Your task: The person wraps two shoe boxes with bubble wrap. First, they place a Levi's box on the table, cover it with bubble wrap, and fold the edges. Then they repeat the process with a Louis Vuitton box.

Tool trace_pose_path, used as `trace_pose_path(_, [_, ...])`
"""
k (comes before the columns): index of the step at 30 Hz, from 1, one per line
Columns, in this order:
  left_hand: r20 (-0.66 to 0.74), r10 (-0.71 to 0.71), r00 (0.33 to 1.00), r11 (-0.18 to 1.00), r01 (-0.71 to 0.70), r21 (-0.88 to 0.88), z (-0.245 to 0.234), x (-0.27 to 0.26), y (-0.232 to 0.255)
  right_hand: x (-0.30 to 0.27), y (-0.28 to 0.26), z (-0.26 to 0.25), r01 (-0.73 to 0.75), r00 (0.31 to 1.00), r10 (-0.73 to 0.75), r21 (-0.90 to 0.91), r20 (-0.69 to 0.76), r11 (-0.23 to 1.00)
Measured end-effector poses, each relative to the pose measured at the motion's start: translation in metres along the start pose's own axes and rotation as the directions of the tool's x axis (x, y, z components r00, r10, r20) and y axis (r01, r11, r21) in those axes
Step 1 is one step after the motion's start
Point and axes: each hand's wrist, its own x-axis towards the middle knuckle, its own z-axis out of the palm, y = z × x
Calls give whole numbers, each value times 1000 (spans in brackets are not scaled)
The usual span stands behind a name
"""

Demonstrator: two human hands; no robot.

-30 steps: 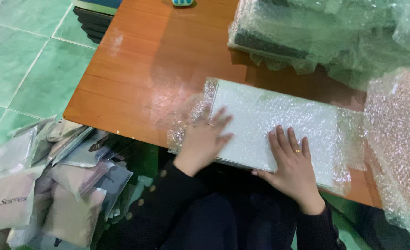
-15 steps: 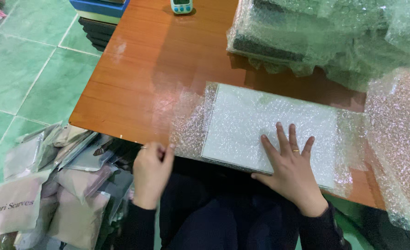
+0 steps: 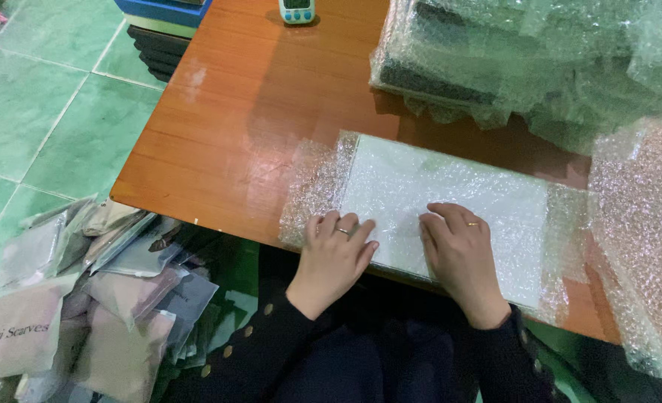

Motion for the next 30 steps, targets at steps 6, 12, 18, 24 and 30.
trace_pose_path(6, [92, 6, 996, 993, -17, 115, 25, 10, 2, 8, 3, -4, -28, 987, 35, 49, -156, 998])
trace_pose_path(12, [31, -52, 998, 995, 50, 86, 52, 25, 4, 1, 2, 4, 8, 994, -12, -33, -107, 999])
trace_pose_path(18, [189, -116, 975, 990, 98, 100, 57, 26, -2, -7, -10, 5, -18, 997, 20, -41, 70, 999])
trace_pose_path(24, [267, -196, 944, 935, 262, -239, 59, 48, -44, -14, -28, 3, 33, 974, -4, -124, 227, 992])
trace_pose_path(30, [-65, -462, 884, 886, 464, 8, 28, 65, -84, -19, -29, 14, -15, 975, 49, -157, 216, 988])
